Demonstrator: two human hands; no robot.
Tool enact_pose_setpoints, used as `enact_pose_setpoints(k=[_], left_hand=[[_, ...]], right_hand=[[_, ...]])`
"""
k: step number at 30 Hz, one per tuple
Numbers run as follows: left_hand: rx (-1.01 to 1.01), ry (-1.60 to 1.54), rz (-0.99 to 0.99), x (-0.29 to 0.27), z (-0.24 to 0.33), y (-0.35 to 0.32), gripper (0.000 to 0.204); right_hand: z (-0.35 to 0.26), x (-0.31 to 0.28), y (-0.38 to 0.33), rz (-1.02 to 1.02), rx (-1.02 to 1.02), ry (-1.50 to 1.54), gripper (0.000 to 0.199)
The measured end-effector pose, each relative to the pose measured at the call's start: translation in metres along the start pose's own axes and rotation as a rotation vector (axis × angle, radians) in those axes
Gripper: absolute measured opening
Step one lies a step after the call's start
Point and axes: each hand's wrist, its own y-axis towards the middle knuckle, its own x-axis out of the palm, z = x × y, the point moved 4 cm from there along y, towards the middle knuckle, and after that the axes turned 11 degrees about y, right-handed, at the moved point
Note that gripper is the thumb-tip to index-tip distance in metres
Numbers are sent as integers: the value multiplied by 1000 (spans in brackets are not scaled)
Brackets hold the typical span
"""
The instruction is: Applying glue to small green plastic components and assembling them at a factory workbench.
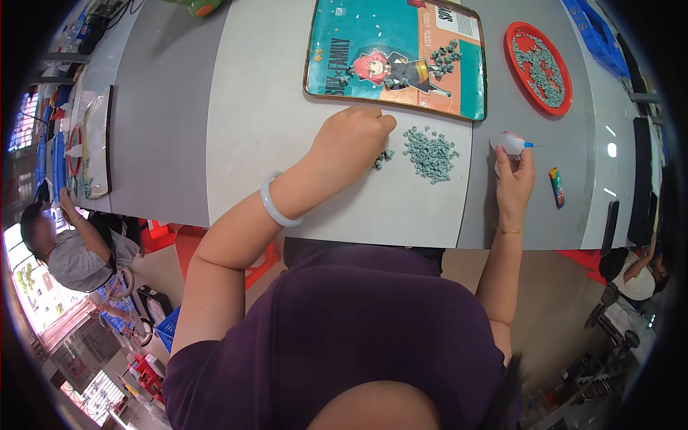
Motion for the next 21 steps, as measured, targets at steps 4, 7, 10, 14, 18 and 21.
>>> enact_pose_setpoints(k=[4, 7, 10, 14, 18, 21], left_hand=[[-142, -652, 20, -16, -4, -9, 13], [-370, -1308, 4, -11, 4, -30, 16], [-417, -1554, -15, -7, 20, -42, 10], [-440, -1536, 106, -9, 30, -50, 14], [-467, -1435, 138, -18, 33, -51, 19], [-378, -1313, 170, -22, 33, -51, 22]], right_hand=[[-10, 10, -14, -119, -67, 286, 33], [-40, 28, -42, -295, 14, 619, 30], [-57, 38, -61, -557, 75, 649, 28], [-65, 36, -71, -438, -35, 337, 32], [-92, 35, -69, -311, -416, -44, 35], [-100, 32, -71, -155, -557, -186, 39]])
